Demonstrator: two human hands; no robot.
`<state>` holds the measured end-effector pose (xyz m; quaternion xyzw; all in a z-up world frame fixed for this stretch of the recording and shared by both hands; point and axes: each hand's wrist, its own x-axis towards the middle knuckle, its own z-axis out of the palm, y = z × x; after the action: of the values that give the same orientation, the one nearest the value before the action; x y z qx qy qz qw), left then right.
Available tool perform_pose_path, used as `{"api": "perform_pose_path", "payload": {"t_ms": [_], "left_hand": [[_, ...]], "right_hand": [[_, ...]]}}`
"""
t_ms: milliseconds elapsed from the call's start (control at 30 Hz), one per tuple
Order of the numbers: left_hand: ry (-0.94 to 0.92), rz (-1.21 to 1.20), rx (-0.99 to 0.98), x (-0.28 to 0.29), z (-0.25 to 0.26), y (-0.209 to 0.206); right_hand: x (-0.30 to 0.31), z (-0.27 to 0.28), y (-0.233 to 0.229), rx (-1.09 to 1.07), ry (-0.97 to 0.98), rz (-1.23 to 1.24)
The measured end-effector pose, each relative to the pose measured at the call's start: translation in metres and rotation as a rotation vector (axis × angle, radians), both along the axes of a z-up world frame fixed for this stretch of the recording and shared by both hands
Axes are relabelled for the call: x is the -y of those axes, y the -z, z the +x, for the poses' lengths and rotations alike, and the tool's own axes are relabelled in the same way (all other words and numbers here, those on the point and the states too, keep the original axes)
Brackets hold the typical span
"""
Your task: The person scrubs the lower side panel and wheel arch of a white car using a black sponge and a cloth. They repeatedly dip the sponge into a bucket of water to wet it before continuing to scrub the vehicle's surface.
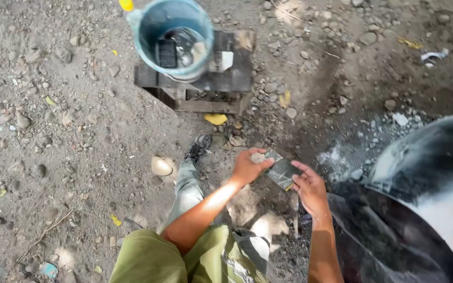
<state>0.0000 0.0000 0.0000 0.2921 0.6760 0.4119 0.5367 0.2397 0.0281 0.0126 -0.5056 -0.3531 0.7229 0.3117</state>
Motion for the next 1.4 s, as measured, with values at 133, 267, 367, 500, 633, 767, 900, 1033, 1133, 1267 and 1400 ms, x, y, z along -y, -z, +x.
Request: {"api": "perform_pose_path", "payload": {"t_ms": [133, 267, 367, 500, 633, 767, 900, 1033, 1133, 1267, 1400], "left_hand": [[-0.099, 0.245, -0.051, -0.057, -0.151, -0.048], [-0.250, 0.204, -0.083, -0.088, -0.285, -0.066], [-0.323, 0.186, -0.198, -0.096, -0.355, -0.079], [-0.330, 0.181, -0.288, -0.107, -0.416, -0.083], [-0.384, 0.155, -0.167, -0.098, -0.437, -0.072], [-0.395, 0.089, -0.057, -0.091, -0.443, -0.065], [-0.416, 0.086, -0.043, -0.087, -0.449, -0.075], [-0.362, 0.057, -0.099, -0.079, -0.454, -0.079], [-0.380, 0.090, -0.069, -0.073, -0.452, -0.082], [-0.395, -0.126, 0.009, -0.072, -0.455, -0.090], [-0.369, -0.095, -0.017, -0.065, -0.459, -0.075]], "right_hand": [[-0.092, -0.143, -0.059, 0.302, -0.013, 0.078], [-0.193, -0.292, -0.085, 0.078, -0.036, 0.176], [-0.243, -0.377, -0.076, 0.174, -0.243, 0.252], [-0.278, -0.474, -0.069, 0.767, -0.521, 0.728], [-0.274, -0.527, -0.027, 0.823, -0.582, 0.940], [-0.260, -0.563, 0.026, 0.887, -1.118, 0.747], [-0.260, -0.547, 0.118, 1.282, -1.208, 0.910], [-0.269, -0.538, 0.145, 1.303, -1.099, 0.965], [-0.276, -0.548, 0.150, 1.336, -1.244, 0.810], [-0.286, -0.558, 0.099, 1.240, -1.245, 0.573], [-0.286, -0.567, 0.083, 1.168, -1.131, 0.426]]}}
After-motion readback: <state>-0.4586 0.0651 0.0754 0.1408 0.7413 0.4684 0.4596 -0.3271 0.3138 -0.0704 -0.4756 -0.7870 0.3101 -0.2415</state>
